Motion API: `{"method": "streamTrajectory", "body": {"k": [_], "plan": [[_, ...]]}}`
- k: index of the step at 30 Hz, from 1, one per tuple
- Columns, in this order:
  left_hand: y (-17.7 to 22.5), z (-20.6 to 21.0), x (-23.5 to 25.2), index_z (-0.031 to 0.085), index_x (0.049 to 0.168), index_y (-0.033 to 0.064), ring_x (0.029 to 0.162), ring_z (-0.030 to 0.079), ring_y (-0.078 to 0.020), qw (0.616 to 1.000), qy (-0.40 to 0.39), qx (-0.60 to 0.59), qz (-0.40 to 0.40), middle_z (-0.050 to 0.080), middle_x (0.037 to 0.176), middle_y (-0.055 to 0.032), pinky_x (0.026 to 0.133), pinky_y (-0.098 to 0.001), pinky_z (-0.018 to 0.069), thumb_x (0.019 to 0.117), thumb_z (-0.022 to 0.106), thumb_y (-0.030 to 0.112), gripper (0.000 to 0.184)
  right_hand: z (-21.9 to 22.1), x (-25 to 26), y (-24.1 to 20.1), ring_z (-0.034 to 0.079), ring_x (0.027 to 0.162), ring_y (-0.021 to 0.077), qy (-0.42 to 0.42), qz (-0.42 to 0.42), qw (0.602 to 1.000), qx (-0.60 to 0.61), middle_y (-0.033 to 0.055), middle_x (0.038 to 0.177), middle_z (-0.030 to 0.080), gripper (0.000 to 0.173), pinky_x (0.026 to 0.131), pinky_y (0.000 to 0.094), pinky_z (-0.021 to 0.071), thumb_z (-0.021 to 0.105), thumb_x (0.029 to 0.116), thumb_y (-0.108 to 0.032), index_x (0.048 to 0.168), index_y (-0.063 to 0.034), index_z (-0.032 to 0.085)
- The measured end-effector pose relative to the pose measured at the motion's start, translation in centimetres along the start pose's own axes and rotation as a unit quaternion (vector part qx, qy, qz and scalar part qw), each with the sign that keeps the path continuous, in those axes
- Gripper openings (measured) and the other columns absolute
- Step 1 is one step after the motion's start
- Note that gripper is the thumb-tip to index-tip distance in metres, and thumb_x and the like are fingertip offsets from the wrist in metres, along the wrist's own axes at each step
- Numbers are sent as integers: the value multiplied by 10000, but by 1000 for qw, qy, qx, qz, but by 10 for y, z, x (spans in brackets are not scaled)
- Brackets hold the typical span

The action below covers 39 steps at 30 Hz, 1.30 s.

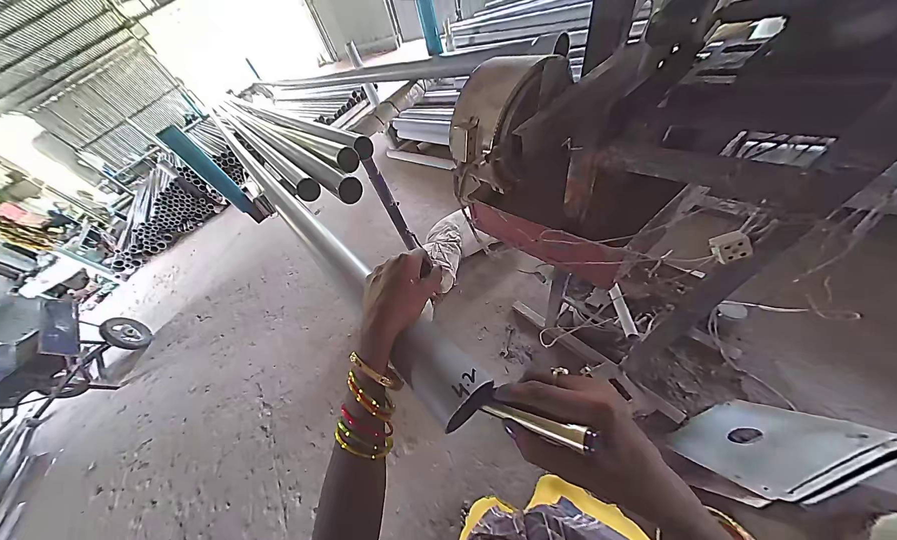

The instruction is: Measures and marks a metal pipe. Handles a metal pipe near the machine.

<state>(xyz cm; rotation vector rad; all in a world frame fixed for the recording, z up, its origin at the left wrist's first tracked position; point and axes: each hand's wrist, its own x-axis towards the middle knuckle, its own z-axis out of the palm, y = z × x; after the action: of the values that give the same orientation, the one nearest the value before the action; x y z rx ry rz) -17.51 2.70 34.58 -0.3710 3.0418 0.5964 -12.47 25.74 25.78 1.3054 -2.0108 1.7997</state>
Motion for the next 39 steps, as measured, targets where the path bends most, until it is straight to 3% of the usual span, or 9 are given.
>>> {"method": "streamTrajectory", "body": {"k": [4, 7, 11, 13, 21, 26, 30, 39], "plan": [[-2, -1, -2, 652, 989, 11, 671, 621, -322, 1000, 18, -2, -3, 616, 704, -144, 685, -556, 489, 1079, 528, 289, 317, -5, 1, 3, 638, 882, -41, -9, 1, 996, 93, 64, 930, 719, 215, 805, 78, 498, 671, 897, -135, 1047, 13, 717], [-6, 0, -3, 644, 980, 23, 644, 610, -306, 1000, 19, -5, 3, 603, 682, -131, 658, -535, 487, 1078, 531, 293, 309, -9, 0, 5, 610, 997, -25, -32, -2, 987, 160, 43, 1035, 701, 238, 874, 95, 483, 657, 918, -119, 1124, -2, 687], [-6, 1, -8, 644, 970, 24, 640, 598, -311, 999, 28, -21, 11, 595, 682, -138, 653, -545, 477, 1072, 539, 295, 308, -9, -7, 7, 659, 903, -44, -25, 50, 966, 252, -76, 1067, 698, 204, 755, 134, 579, 677, 965, -216, 1149, -137, 713], [-5, 1, -12, 642, 970, 17, 632, 591, -324, 999, 36, -32, 13, 588, 665, -147, 650, -556, 469, 1070, 542, 293, 310, -9, -9, 8, 684, 862, -27, -9, 63, 960, 272, -92, 1058, 708, 195, 729, 160, 606, 689, 951, -186, 1142, -160, 721], [-6, 2, -13, 636, 962, 15, 648, 604, -341, 998, 41, -33, 24, 594, 687, -158, 652, -566, 476, 1072, 538, 298, 319, -8, -7, 8, 669, 989, -6, -1, 47, 980, 194, -24, 1041, 730, 180, 865, 140, 565, 749, 855, -96, 1034, -75, 752], [1, -4, -9, 642, 977, 6, 718, 613, -331, 1000, 19, -11, 7, 606, 716, -148, 729, -565, 465, 1082, 519, 279, 317, -7, -2, 6, 653, 975, -34, 11, 46, 985, 164, -34, 994, 732, 168, 867, 122, 544, 748, 837, -99, 999, -56, 750], [-7, 2, -13, 637, 985, 17, 595, 595, -317, 998, 42, -44, 23, 589, 660, -145, 590, -531, 472, 1073, 535, 289, 304, -6, 1, 8, 645, 974, -39, 2, 28, 989, 145, -27, 985, 731, 168, 871, 114, 528, 735, 847, -106, 1009, -60, 748], [-6, 2, -12, 642, 985, 34, 597, 600, -308, 998, 43, -40, 22, 593, 655, -135, 592, -526, 479, 1069, 544, 289, 286, -5, 4, 6, 640, 977, -34, -10, 23, 993, 113, 11, 978, 735, 176, 882, 105, 502, 732, 840, -110, 994, -27, 753]]}}
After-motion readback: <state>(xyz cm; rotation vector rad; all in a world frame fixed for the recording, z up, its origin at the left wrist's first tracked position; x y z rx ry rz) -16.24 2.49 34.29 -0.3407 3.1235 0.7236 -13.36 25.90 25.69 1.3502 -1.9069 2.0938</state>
